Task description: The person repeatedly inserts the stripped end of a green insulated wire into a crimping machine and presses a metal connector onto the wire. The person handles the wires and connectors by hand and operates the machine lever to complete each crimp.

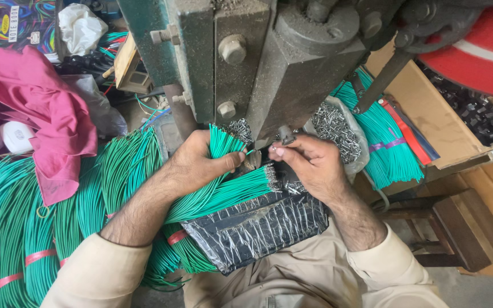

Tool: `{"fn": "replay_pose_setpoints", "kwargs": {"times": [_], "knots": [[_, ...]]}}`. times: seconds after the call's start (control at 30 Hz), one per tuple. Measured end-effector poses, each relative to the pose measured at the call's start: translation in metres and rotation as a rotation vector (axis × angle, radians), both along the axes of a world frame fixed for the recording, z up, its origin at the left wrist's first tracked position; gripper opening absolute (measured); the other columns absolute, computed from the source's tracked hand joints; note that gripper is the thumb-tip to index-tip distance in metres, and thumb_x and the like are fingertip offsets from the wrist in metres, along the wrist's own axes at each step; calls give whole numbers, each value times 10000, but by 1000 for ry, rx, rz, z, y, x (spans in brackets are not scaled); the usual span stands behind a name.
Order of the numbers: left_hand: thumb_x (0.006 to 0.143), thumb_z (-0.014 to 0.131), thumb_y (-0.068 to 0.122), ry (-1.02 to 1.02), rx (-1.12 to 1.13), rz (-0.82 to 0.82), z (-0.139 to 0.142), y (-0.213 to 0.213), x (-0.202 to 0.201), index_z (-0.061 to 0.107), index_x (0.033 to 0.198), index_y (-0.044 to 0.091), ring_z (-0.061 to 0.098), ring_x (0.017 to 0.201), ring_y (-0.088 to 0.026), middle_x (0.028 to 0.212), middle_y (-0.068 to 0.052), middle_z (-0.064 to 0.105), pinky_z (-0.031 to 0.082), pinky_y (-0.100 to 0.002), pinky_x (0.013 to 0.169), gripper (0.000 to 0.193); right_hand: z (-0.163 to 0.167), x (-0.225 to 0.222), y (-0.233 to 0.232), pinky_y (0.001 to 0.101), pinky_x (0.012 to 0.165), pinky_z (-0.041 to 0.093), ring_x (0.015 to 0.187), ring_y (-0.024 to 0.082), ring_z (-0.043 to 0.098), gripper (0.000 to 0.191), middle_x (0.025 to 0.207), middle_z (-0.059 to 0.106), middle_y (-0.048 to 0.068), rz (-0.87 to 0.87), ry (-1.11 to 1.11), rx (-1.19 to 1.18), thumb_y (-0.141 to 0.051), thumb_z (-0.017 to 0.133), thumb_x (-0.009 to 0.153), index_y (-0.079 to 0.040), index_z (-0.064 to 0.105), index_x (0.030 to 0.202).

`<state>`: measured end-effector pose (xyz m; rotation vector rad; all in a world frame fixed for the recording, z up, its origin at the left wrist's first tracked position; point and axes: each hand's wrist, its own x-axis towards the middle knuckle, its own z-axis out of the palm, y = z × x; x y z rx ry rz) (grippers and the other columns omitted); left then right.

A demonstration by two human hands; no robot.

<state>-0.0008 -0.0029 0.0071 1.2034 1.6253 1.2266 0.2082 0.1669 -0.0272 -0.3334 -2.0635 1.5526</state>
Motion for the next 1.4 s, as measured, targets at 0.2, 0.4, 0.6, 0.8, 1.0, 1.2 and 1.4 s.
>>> {"fn": "replay_pose_setpoints", "kwargs": {"times": [0.2, 0.4, 0.6, 0.8, 1.0, 1.2, 1.4], "knots": [[896, 728, 189, 32, 25, 10, 0, 0, 1, 756, 931, 38, 653, 689, -76, 735, -7, 724, 561, -298, 652, 158, -6, -16, -3, 268, 877, 612, 951, 120, 740, 116, 1001, 769, 81, 14, 17, -91, -64, 660, 995, 19, 663, 1077], [909, 727, 193, 50, 56, -8, 0, 1, 0, 742, 909, 30, 632, 685, -73, 723, -2, 706, 553, -296, 647, 164, -10, -19, 1, 234, 719, 561, 808, 70, 684, 82, 868, 744, 26, -69, -82, 115, -73, 752, 934, 8, 745, 950], [900, 724, 186, 33, 29, 2, -3, 1, 1, 748, 916, 35, 625, 684, -72, 726, 3, 709, 550, -299, 644, 154, -9, -18, 3, 267, 599, 448, 700, 89, 544, 123, 725, 650, 70, -166, -264, 148, -77, 809, 934, 25, 778, 872], [885, 748, 184, 42, 50, -22, -4, 0, -2, 748, 932, 41, 633, 710, -75, 751, 4, 712, 559, -297, 670, 151, 4, -10, -14, 251, 789, 588, 892, 88, 707, 165, 989, 767, 56, -20, -63, -66, -55, 730, 922, 7, 743, 1075], [855, 792, 207, 42, 105, -52, -6, 2, 3, 723, 967, 49, 638, 771, -65, 800, 20, 718, 561, -283, 715, 205, 40, 29, -14, 295, 666, 602, 935, 140, 730, 145, 1021, 746, 42, -110, -386, 362, -117, 767, 868, -62, 770, 1003], [898, 749, 174, 10, 1, -22, -4, 1, 0, 767, 929, 43, 648, 715, -80, 760, -3, 731, 565, -292, 677, 136, 35, 32, -17, 355, 776, 541, 869, 257, 697, 169, 912, 673, 88, -44, -314, 740, -139, 836, 784, -77, 722, 891], [895, 751, 165, -4, 16, -35, -3, 1, 0, 766, 900, 31, 665, 702, -83, 744, -5, 731, 562, -290, 666, 135, 21, 21, -3, 282, 822, 575, 932, 144, 728, 201, 971, 757, 59, -139, -230, 173, -67, 697, 920, -28, 661, 1114]]}}
